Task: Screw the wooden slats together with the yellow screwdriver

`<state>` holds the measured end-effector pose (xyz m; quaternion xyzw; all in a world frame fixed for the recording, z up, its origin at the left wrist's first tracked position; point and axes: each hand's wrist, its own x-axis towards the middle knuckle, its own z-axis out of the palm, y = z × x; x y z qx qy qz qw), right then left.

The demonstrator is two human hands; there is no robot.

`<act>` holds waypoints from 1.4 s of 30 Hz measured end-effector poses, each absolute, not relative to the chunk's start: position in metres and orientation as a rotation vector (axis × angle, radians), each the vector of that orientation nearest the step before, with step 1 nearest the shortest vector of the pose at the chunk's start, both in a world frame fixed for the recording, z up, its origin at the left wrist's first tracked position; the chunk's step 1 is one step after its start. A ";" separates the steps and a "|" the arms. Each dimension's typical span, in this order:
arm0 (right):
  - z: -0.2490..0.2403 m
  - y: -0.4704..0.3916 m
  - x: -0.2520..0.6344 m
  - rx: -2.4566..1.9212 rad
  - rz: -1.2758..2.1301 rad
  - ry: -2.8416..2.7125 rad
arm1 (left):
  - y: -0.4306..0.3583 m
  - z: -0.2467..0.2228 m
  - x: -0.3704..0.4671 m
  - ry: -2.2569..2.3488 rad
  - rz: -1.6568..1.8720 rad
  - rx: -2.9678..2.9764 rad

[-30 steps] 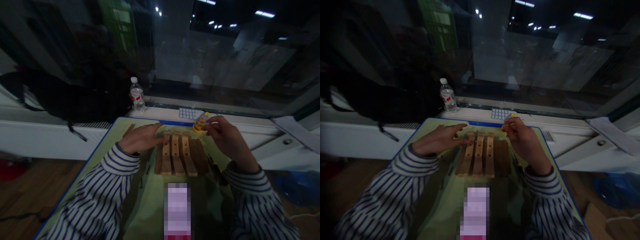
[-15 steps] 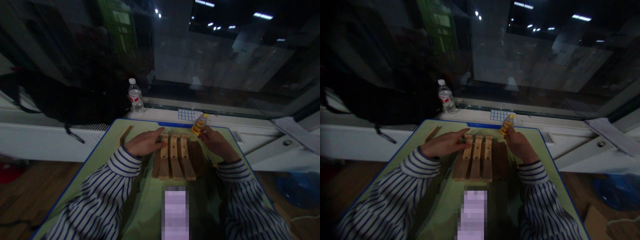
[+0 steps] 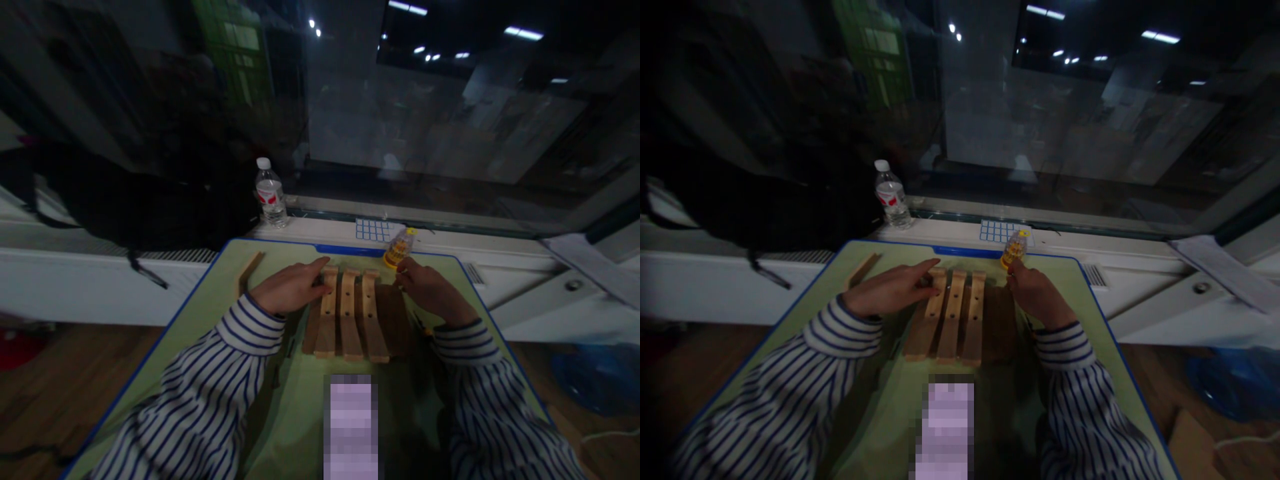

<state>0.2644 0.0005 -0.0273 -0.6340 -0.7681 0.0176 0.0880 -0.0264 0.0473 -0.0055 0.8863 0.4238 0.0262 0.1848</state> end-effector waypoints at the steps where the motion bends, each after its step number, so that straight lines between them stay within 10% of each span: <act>1: -0.027 0.001 0.265 -1.888 0.051 -2.288 | 0.048 -0.006 -0.026 1.192 0.070 2.496; 42: -0.038 -0.033 0.215 -1.572 0.151 -2.024 | 0.036 -0.009 -0.010 1.247 0.461 2.757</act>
